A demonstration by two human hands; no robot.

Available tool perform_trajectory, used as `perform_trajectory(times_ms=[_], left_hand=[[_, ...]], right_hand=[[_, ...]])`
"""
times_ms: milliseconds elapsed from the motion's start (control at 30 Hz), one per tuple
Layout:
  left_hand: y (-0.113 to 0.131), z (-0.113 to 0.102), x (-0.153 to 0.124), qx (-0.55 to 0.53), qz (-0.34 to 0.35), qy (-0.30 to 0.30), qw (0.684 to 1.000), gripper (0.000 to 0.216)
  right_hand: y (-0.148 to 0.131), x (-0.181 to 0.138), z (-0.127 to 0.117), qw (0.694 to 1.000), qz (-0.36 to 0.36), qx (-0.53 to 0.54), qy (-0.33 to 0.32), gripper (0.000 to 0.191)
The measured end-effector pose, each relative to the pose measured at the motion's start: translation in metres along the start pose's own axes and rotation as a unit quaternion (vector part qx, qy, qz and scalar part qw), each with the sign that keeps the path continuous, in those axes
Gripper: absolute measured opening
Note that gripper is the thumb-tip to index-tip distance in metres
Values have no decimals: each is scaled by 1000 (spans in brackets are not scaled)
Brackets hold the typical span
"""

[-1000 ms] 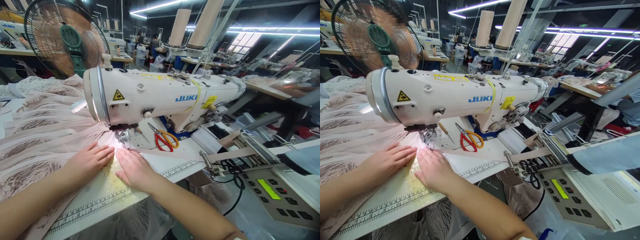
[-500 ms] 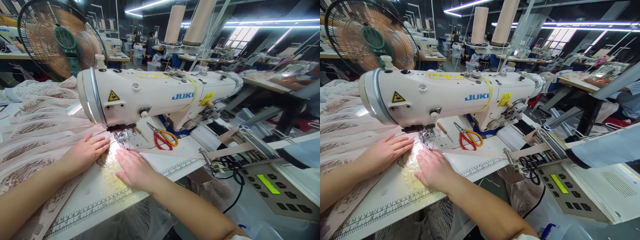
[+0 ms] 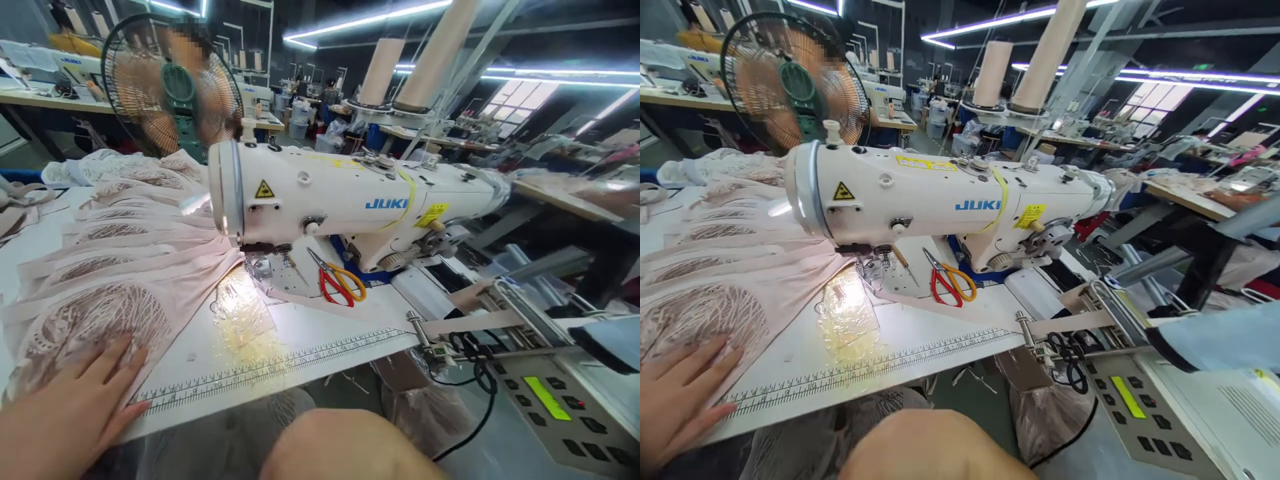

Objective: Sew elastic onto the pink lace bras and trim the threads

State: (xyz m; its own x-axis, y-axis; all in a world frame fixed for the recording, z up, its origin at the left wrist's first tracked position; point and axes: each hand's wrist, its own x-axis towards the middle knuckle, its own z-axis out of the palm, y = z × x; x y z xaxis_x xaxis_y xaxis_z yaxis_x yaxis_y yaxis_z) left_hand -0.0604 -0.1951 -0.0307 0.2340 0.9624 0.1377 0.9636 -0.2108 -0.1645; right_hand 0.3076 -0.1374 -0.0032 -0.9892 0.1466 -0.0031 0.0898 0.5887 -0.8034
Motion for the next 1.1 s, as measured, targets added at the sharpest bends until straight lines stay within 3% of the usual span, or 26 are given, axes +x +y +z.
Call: perform_trajectory(times_ms=[100, 167, 233, 433, 567, 667, 767, 900, 1100], left_hand=[[-7, 1, 13, 26, -15, 17, 999, 57], [-18, -3, 26, -9, -22, 5, 1000, 52], [-31, -5, 36, -33, -45, -1, 998, 47], [-56, 4, 49, -88, -46, -24, 995, 47], [-53, 4, 48, -103, -61, -18, 993, 45], [-47, 0, 45, -113, -69, 0, 991, 42], [-44, -4, 43, -127, -76, 20, 989, 40], [-42, -6, 42, -129, -77, 23, 988, 40], [-42, -8, 45, -123, -76, 20, 989, 40]], right_hand=[[21, -11, 32, 986, 157, -58, -13, 24], [41, -12, 51, 913, 383, -123, 67, 25], [57, -11, 65, 886, 432, -159, 62, 27], [69, -14, 86, 871, 441, -198, 92, 50], [67, -16, 86, 867, 447, -184, 120, 46], [60, -16, 82, 872, 440, -180, 117, 33], [45, -15, 78, 879, 431, -185, 87, 17], [19, -8, 71, 890, 404, -211, 9, 15], [0, -7, 60, 876, 413, -240, -71, 10]])
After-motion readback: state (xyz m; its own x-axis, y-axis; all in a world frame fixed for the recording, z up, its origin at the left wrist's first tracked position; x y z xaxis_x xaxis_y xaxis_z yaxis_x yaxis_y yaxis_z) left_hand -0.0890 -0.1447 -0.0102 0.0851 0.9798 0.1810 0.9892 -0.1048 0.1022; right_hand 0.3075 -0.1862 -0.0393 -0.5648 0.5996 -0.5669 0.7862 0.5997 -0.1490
